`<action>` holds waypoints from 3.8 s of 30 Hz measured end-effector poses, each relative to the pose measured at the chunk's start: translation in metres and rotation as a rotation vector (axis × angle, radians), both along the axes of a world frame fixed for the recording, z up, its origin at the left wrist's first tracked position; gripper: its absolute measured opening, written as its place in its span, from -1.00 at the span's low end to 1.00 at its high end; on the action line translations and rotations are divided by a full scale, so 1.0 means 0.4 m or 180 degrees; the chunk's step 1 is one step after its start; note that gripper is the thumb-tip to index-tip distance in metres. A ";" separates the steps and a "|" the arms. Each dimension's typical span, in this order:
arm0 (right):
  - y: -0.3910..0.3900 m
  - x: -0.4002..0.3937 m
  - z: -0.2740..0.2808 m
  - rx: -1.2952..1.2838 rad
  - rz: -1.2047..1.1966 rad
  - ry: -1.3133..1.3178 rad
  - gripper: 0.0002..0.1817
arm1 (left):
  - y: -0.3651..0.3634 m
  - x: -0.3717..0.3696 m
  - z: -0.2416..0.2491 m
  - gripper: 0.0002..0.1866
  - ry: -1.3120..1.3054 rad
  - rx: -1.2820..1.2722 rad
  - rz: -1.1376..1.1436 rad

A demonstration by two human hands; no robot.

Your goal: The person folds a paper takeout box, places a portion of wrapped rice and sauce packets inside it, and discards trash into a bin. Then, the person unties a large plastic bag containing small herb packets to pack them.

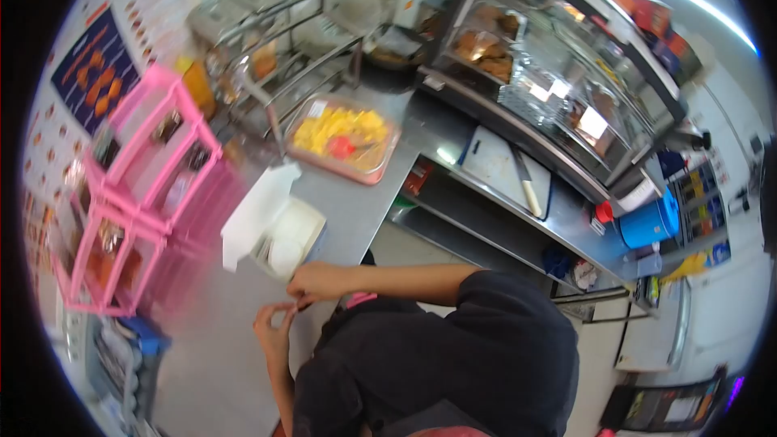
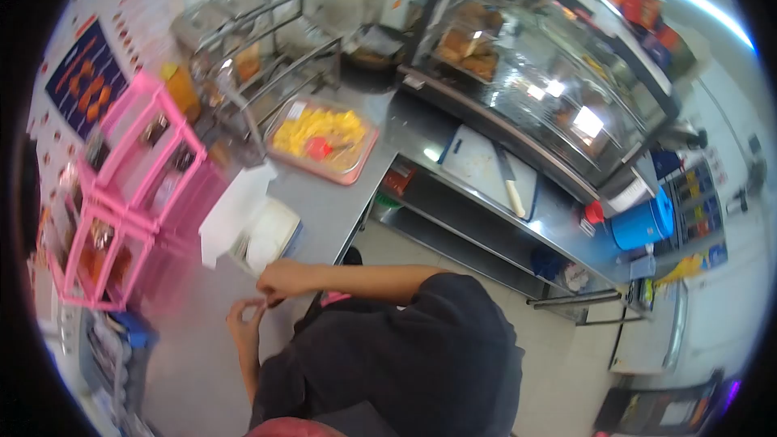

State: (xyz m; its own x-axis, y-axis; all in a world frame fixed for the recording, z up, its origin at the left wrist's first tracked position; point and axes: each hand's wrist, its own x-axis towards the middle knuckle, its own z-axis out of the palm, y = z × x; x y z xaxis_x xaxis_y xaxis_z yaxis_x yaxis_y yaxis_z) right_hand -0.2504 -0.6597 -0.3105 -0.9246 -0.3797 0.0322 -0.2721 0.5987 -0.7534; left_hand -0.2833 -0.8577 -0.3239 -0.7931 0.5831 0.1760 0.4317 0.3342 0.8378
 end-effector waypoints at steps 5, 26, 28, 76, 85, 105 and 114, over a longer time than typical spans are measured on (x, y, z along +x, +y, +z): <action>0.022 -0.015 0.022 0.0376 -0.0071 -0.0391 -0.79 | 0.031 -0.031 -0.018 -0.86 0.0118 -0.0067 -0.0069; 0.037 -0.361 -0.169 0.1162 -0.0501 0.0655 -0.93 | 0.090 -0.088 -0.066 -0.75 -0.0405 -0.0528 0.0452; 0.037 -0.360 -0.173 0.0972 -0.0420 0.0679 -0.92 | 0.084 -0.074 -0.067 -0.74 -0.0312 -0.0517 0.0460; 0.863 -0.305 0.040 -0.2598 -0.3956 0.1921 -0.77 | 0.201 -0.065 -0.113 -0.45 0.0670 -0.0624 0.1423; 1.466 -0.653 -0.008 -0.1354 -0.4547 0.0034 -0.60 | 0.327 -0.071 -0.157 -0.64 0.0406 0.0777 0.3954; 1.658 -1.155 -0.174 0.1225 -0.2853 -0.0433 -0.59 | 0.475 0.116 -0.131 -0.65 0.0697 -0.0476 0.4965; 1.780 -1.307 -0.198 -0.0002 -0.4247 -0.0083 -0.25 | 0.453 0.251 -0.260 -0.68 0.0678 -0.1167 0.5640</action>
